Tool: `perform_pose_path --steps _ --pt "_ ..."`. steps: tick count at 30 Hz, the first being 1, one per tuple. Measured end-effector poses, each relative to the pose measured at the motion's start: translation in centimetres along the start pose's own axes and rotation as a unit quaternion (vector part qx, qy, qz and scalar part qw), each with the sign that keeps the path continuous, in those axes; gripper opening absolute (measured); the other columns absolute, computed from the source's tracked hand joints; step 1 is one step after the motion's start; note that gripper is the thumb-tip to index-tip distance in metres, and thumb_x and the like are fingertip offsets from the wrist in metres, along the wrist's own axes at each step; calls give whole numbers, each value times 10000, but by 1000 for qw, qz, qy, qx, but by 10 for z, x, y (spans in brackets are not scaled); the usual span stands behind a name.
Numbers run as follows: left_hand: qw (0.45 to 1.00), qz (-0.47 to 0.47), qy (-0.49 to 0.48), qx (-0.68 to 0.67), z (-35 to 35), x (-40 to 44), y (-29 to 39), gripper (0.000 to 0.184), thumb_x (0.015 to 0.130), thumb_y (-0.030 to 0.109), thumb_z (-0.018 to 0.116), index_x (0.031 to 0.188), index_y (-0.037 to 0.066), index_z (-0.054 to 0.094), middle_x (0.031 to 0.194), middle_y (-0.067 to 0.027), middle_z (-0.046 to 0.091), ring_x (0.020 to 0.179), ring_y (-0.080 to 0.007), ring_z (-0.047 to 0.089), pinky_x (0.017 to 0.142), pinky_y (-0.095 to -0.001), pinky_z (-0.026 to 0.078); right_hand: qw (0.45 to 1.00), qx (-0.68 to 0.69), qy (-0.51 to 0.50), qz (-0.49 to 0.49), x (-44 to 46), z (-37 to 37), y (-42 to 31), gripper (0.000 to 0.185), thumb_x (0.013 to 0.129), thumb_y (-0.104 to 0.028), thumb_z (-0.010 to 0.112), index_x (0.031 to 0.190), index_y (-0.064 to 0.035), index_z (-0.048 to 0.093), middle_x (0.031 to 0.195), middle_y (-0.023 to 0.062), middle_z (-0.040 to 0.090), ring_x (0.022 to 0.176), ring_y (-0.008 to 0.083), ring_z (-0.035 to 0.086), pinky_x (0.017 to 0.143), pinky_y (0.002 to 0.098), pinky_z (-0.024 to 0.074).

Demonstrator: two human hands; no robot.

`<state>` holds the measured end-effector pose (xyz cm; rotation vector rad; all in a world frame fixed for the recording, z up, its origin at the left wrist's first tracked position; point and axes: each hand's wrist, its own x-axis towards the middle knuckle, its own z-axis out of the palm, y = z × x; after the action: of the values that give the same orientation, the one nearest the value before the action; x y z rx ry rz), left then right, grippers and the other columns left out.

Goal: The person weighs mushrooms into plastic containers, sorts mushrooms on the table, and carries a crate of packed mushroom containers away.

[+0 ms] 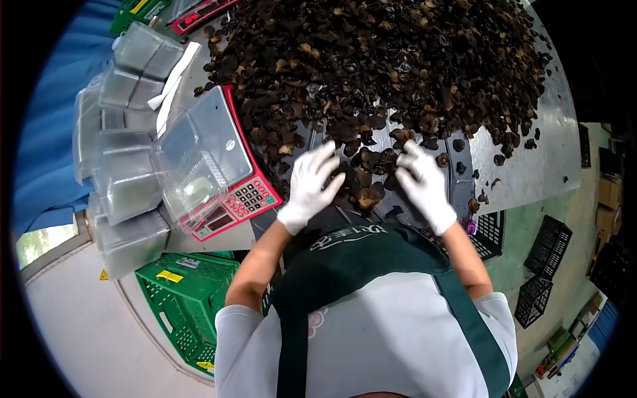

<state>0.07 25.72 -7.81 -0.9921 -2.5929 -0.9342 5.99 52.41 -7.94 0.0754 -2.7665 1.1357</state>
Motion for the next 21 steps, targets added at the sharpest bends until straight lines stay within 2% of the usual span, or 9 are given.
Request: perform_pose_path --steps 1,3,5,7,8,11,13,16,21 --pt "1000 -12 3 5 1 18 -1 462 730 197 742 1140 53 584 1344 -149 492 1191 -316 496 982 -402 389 999 -5 39 22 15 -4 9 321 751 -209 727 1047 -112 650 1338 171 500 1130 348 538 925 402 470" --pt "997 -67 -11 -22 10 53 -2 651 705 286 764 1276 87 521 1434 -171 390 1280 -351 408 1056 -460 315 978 -180 110 -10 47 -10 27 461 737 -259 748 1148 -109 605 1374 205 449 1164 366 504 961 422 439" --pt "994 -98 -46 26 28 71 -1 675 700 328 760 1293 114 518 1433 -146 394 1330 -350 337 1093 -516 237 963 -244 110 10 66 -6 41 583 704 -313 773 1208 -104 568 1398 251 393 1199 392 464 992 443 409" --pt "987 -36 -138 76 46 68 -15 665 744 378 699 1325 129 489 1417 -111 412 1368 -310 266 1100 -559 199 971 -235 -4 43 55 -1 33 536 683 -323 782 1131 -82 615 1403 252 380 1236 406 433 1010 471 387" --pt "987 -42 -156 23 49 60 -19 593 742 308 697 1283 137 524 1323 -85 510 1351 -310 302 1096 -566 202 975 -220 -18 15 40 3 32 484 686 -299 779 1091 -82 627 1404 234 388 1237 400 435 1011 477 384" --pt "994 -19 -81 -68 45 13 -27 458 705 106 679 1153 107 587 1152 -90 604 1197 -274 496 1054 -487 298 983 -173 -65 -12 -9 5 19 325 690 -209 766 966 -81 648 1388 192 429 1233 389 444 1008 468 391" --pt "996 -48 -53 -44 24 -14 -11 441 663 14 685 1090 89 609 1109 -114 623 1098 -295 563 997 -421 379 989 -131 -62 29 -33 0 6 226 684 -148 762 865 -72 650 1346 199 473 1215 393 458 1008 433 397" --pt "993 -97 1 -68 1 -43 1 459 649 -24 672 1097 54 609 1112 -115 626 1059 -289 584 941 -375 426 991 -117 -28 56 -43 -9 -4 228 690 -154 764 859 -59 645 1352 205 471 1222 387 459 1017 434 390" --pt "945 -288 13 -154 -3 -60 10 507 733 -33 624 1230 29 549 1162 -118 596 1079 -275 580 950 -341 439 993 -107 36 43 -15 7 -11 483 747 -223 735 1180 -72 584 1383 209 425 1220 369 452 1007 423 381"
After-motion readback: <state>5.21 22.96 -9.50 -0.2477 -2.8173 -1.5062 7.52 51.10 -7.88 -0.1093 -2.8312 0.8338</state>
